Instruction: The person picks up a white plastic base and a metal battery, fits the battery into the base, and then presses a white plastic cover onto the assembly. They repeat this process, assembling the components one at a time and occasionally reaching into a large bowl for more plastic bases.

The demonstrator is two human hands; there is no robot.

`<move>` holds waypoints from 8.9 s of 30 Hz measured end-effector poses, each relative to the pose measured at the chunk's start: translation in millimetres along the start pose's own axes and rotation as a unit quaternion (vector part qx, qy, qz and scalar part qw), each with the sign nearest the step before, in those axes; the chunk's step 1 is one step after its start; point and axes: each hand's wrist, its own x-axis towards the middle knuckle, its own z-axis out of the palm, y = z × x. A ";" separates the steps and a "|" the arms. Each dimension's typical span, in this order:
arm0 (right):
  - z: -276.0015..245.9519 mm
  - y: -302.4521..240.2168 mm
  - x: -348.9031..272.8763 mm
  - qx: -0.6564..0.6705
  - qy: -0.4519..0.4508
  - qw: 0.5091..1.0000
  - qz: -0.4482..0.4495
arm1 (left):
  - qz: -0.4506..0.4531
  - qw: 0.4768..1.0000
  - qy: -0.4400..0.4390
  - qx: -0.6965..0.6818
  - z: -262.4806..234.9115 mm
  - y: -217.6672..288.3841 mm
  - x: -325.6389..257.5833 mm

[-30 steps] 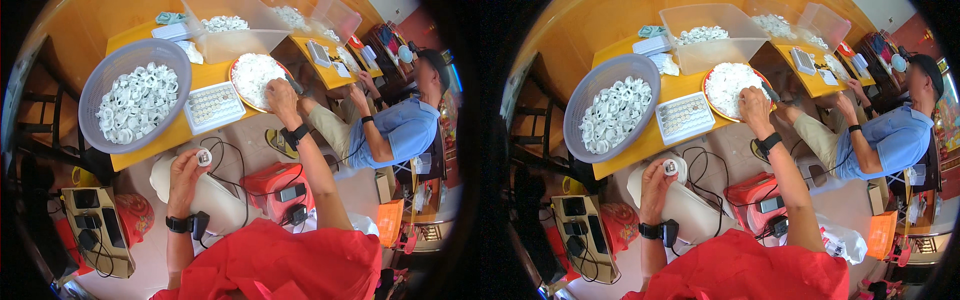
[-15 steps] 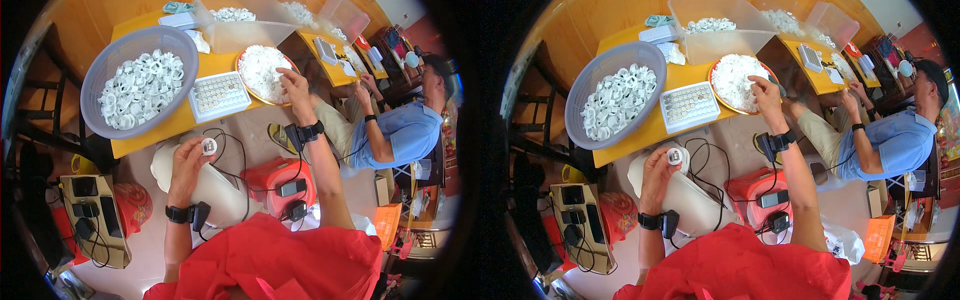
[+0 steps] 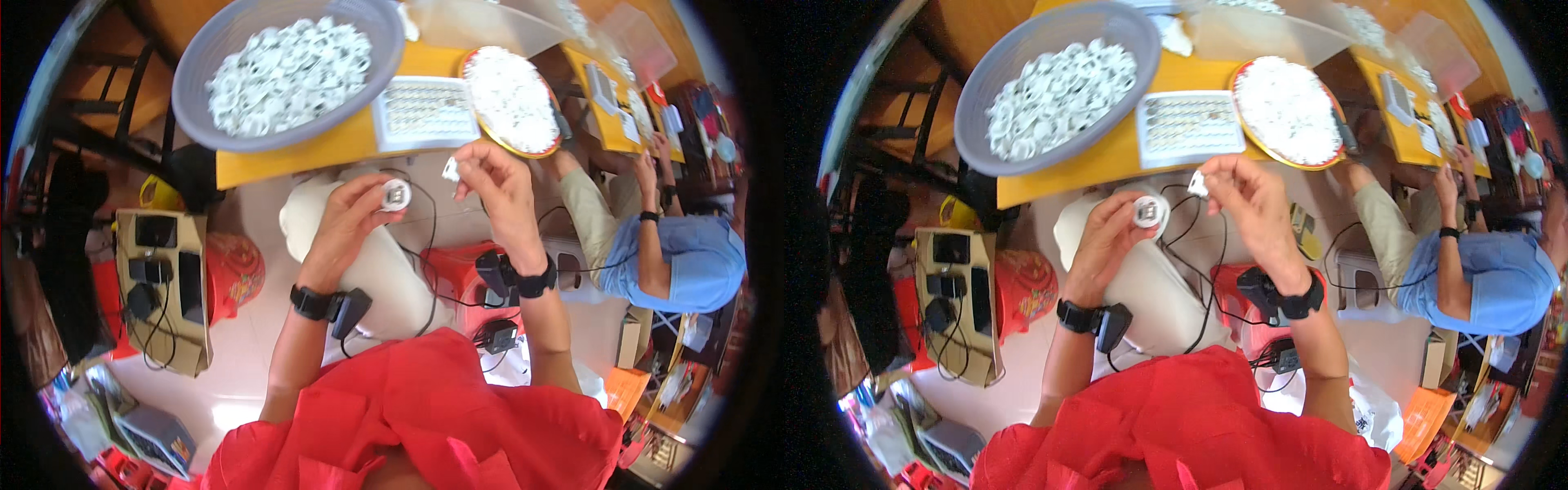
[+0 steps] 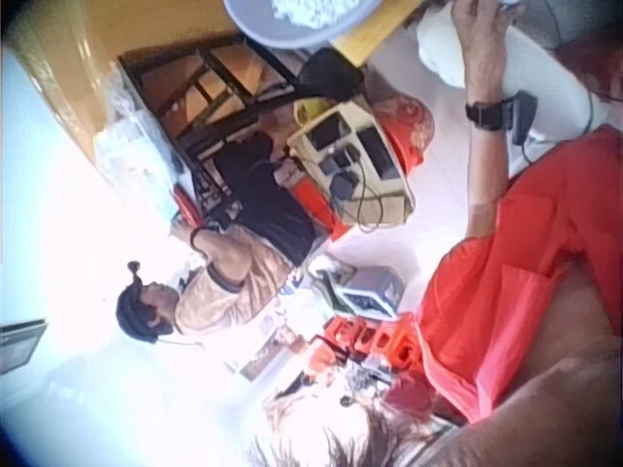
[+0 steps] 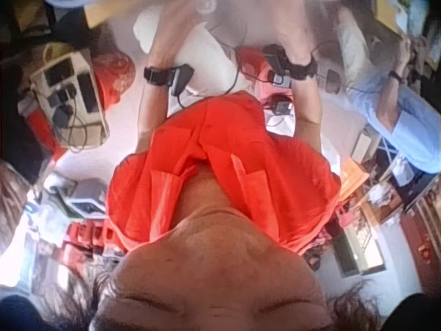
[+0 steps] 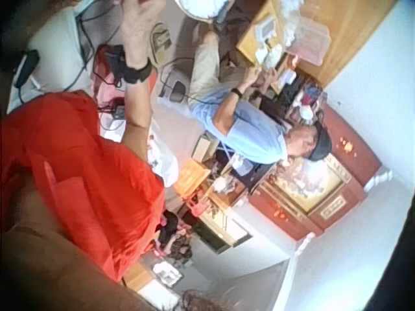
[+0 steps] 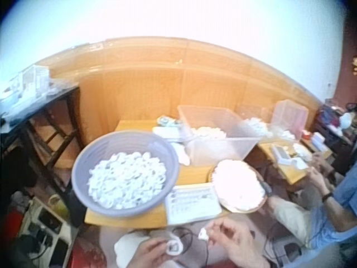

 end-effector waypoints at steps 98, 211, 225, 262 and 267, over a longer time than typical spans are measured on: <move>72.3 73.0 -30.2 0.101 0.179 0.979 -0.005 | 0.023 0.988 0.079 0.128 9.2 -10.2 6.9; 52.7 -43.1 20.3 -0.485 -0.079 0.790 -0.367 | 0.074 0.991 -0.039 -0.105 -11.7 2.0 -4.2; 58.8 7.9 -16.2 -0.451 0.003 0.812 -0.371 | 0.032 0.996 -0.046 -0.064 -7.1 -1.3 -7.7; 57.7 5.2 -14.9 -0.332 0.003 0.905 -0.267 | 0.005 0.993 -0.080 -0.091 -5.7 1.1 -6.3; 50.7 2.8 -7.2 -0.236 0.029 0.947 -0.216 | 0.005 0.998 -0.040 -0.057 -11.7 1.1 -7.5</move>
